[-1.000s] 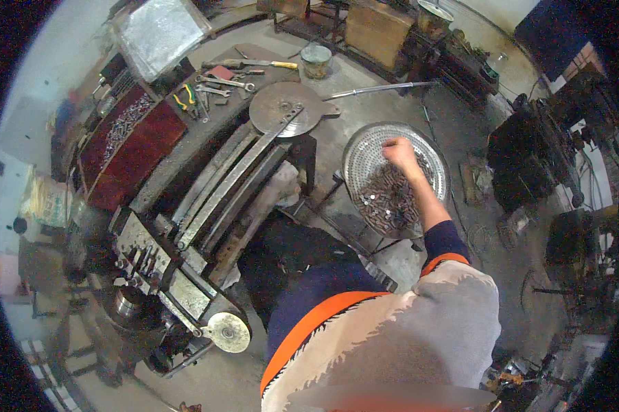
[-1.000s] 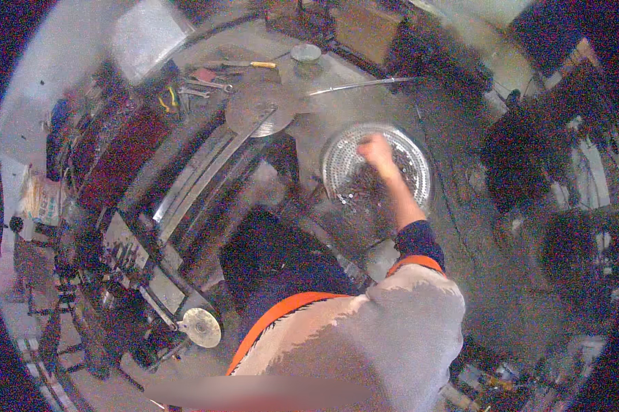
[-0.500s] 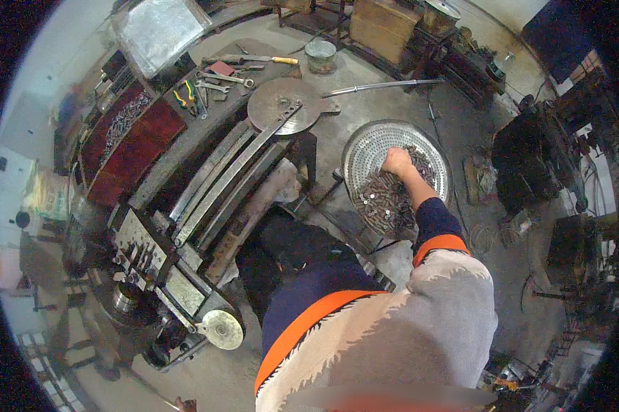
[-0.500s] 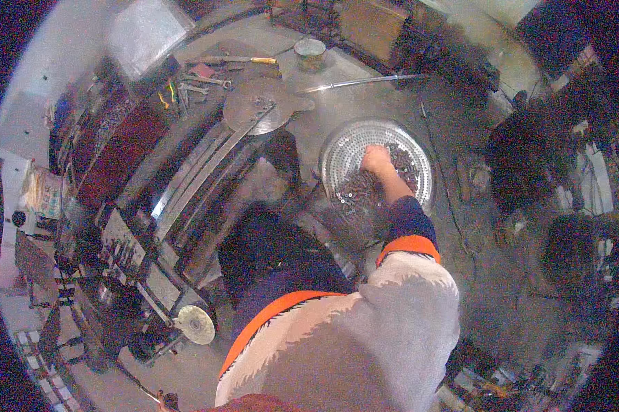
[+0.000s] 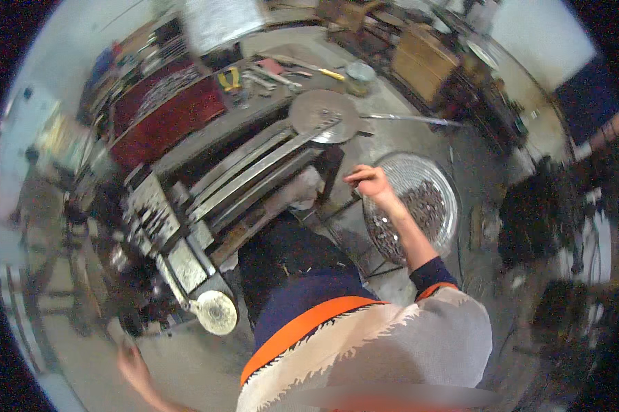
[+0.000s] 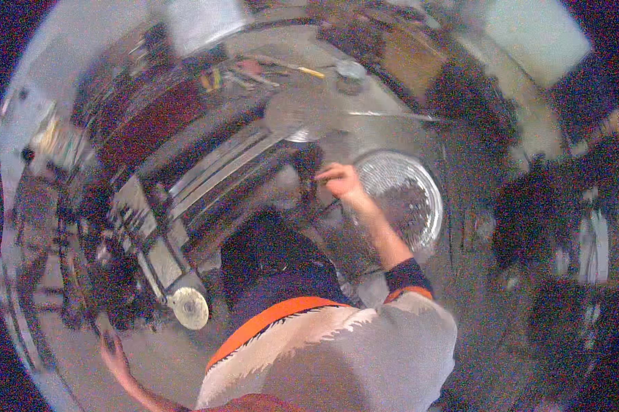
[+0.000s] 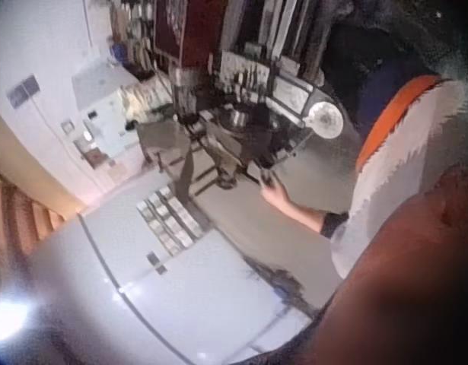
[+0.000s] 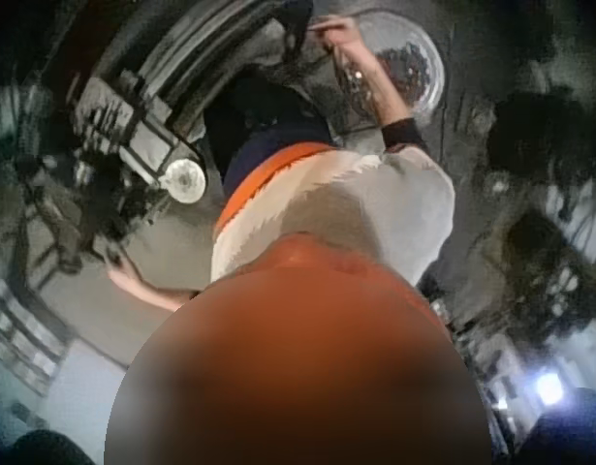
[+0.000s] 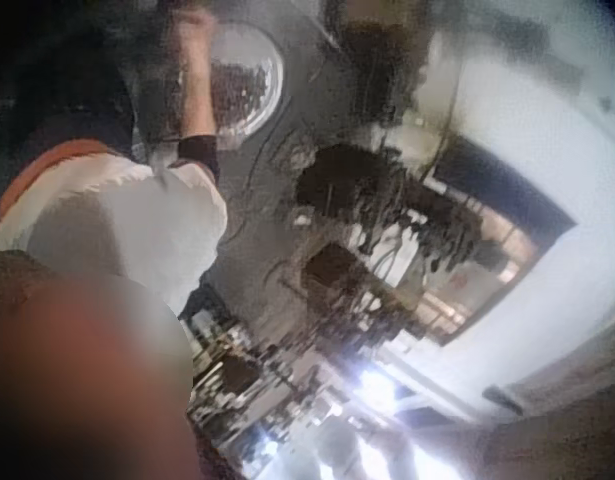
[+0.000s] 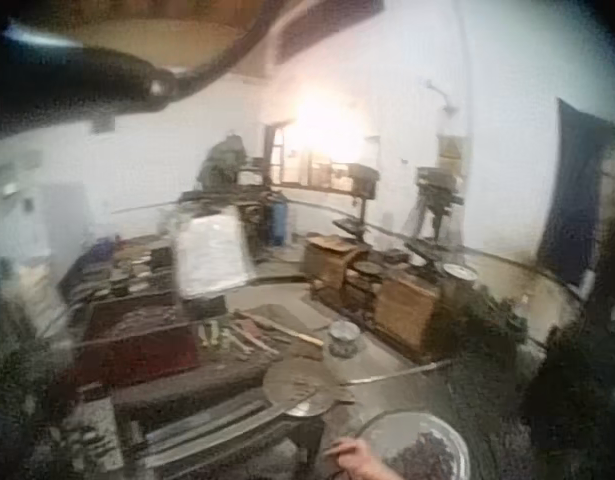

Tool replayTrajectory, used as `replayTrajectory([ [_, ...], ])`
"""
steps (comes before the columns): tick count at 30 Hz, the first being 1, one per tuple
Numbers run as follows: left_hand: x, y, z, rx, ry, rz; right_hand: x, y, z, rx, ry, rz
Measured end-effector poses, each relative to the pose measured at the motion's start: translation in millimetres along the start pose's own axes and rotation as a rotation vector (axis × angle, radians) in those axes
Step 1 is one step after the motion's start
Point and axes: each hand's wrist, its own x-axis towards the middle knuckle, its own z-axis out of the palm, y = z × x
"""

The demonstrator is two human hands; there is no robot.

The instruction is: The person operates a metal lathe, repeatedly loading small cylindrical metal parts into the chuck, machining them, and removing the finished pieces. The person uses both hands to handle the parts and adjust the machine controls throughout the process.

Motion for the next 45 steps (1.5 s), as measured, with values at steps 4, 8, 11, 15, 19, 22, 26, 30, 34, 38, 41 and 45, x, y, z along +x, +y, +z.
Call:
replayTrajectory([
  [4,36,115,40,-0.507,-0.139,0.129,53,-92,102,0.181,-0.328,-0.326],
  [8,50,196,73,-0.641,-0.225,0.363,73,-155,179,0.273,-0.516,-0.556],
  [11,46,223,75,-0.851,-0.468,0.305,73,-194,204,0.041,-0.569,-0.707],
  [15,41,214,88,-0.943,-0.453,0.310,72,-198,219,-0.073,-0.622,-0.715],
  [19,46,187,100,-0.960,-0.400,0.380,82,-201,242,-0.109,-0.735,-0.772],
  [22,50,164,100,-0.796,-0.270,0.516,95,-209,266,-0.127,-0.820,-0.906],
  [26,51,136,72,-0.841,-0.302,0.377,111,-244,301,-0.251,-0.963,-1.050],
  [30,46,82,24,-0.513,-0.257,0.223,145,-252,358,-0.543,-0.930,-1.158],
  [34,0,1,-17,-0.079,0.068,-0.045,173,-246,416,-0.948,-0.830,-1.061],
  [38,-74,-63,-42,0.235,0.102,-0.463,181,-229,446,-1.059,-0.796,-0.988],
  [41,-136,-101,-36,0.166,0.118,-0.560,182,-233,452,-1.080,-0.885,-0.890],
  [45,-158,-97,-6,0.005,0.064,-0.684,189,-227,452,-1.025,-0.922,-0.841],
])
